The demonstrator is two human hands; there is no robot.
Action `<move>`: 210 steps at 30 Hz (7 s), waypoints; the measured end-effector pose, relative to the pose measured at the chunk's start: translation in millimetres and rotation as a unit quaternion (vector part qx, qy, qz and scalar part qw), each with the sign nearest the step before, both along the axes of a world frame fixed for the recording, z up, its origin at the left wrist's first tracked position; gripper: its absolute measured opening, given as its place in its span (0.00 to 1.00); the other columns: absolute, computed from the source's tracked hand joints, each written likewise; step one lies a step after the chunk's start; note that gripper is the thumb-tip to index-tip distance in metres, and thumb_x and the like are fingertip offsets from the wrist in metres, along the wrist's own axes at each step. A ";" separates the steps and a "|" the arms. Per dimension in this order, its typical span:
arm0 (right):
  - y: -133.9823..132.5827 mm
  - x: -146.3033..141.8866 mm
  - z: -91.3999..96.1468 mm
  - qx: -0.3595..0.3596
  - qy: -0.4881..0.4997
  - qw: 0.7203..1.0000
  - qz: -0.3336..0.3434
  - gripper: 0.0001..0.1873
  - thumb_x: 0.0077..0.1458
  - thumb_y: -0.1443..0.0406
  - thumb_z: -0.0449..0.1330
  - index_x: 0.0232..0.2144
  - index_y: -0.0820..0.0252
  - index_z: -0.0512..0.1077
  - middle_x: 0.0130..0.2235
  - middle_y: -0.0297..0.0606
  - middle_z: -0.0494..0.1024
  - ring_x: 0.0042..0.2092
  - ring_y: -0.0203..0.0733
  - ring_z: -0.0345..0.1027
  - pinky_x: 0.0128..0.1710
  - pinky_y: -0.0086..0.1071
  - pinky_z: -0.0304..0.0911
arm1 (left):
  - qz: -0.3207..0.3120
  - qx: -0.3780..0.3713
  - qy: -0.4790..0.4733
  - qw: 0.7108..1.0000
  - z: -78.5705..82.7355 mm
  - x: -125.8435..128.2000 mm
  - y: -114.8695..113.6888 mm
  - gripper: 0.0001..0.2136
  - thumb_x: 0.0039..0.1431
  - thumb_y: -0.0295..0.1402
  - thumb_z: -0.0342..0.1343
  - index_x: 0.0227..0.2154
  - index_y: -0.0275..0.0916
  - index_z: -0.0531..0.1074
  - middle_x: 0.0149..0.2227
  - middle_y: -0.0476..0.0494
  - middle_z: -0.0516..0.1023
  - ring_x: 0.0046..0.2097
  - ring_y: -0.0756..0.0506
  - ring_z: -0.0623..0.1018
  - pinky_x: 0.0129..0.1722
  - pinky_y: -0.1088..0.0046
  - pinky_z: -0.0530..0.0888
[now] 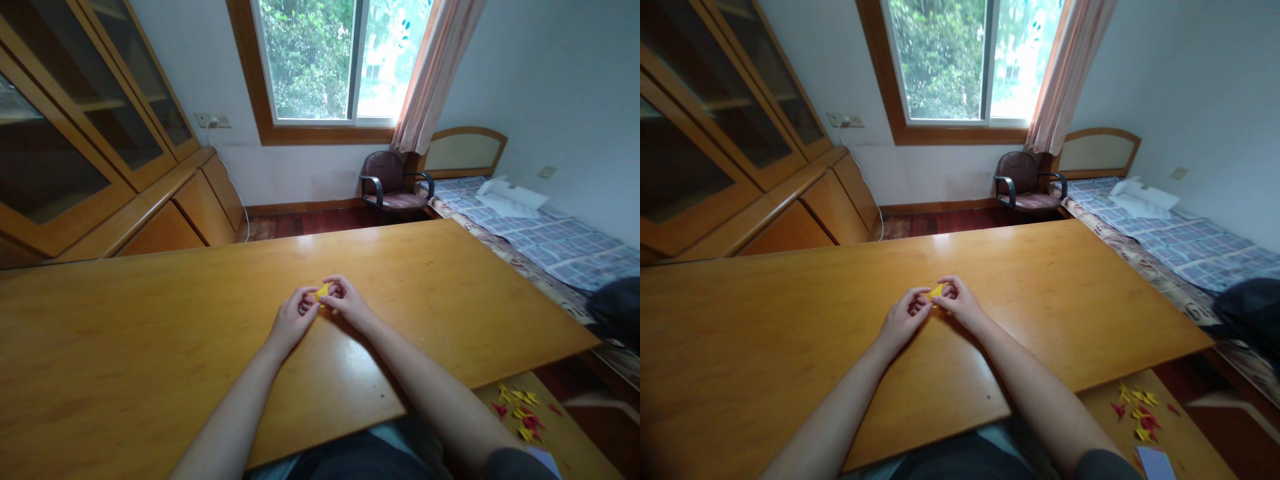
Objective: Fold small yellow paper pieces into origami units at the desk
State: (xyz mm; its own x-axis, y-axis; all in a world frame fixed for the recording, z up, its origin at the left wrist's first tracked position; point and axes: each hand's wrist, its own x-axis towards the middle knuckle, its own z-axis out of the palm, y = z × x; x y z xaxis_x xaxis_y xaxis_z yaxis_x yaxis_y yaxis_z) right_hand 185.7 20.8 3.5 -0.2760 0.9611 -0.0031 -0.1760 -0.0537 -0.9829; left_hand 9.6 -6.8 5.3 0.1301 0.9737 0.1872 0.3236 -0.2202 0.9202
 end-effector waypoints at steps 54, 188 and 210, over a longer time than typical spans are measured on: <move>-0.8 -0.3 -7.0 0.025 0.001 1.000 0.006 0.26 0.45 0.61 0.69 0.45 0.55 0.65 0.29 0.27 0.71 0.27 0.34 0.65 0.26 0.28 0.58 | -0.015 -0.140 -0.137 0.980 1.0 -8.8 8.2 0.16 0.54 0.47 0.61 0.29 0.36 0.77 0.29 0.45 0.81 0.29 0.48 0.76 0.33 0.73 0.73; -12.2 4.1 3.7 0.376 -0.254 0.889 -0.062 0.06 0.59 0.68 0.59 0.33 0.58 0.77 0.33 0.39 0.79 0.35 0.38 0.73 0.39 0.31 0.69 | 0.028 0.201 0.221 0.954 10.5 -2.1 -5.8 0.08 0.64 0.31 0.52 0.30 0.40 0.74 0.30 0.46 0.78 0.32 0.46 0.76 0.36 0.71 0.70; -9.7 3.4 3.0 0.366 -0.246 0.890 -0.119 0.04 0.54 0.70 0.60 0.29 0.58 0.74 0.29 0.36 0.77 0.32 0.37 0.72 0.35 0.30 0.69 | 0.063 0.194 0.186 0.961 12.2 -1.6 -6.4 0.07 0.63 0.31 0.53 0.29 0.40 0.74 0.28 0.49 0.77 0.31 0.48 0.76 0.34 0.73 0.70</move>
State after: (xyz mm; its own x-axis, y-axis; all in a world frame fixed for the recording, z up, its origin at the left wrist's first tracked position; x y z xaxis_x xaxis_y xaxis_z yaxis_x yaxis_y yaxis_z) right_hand 189.0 11.1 6.5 -0.2020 0.7864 0.5838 0.3644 0.6136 -0.7005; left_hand 8.1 -13.2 17.5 0.1438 0.8519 0.5035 0.6616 -0.4611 0.5913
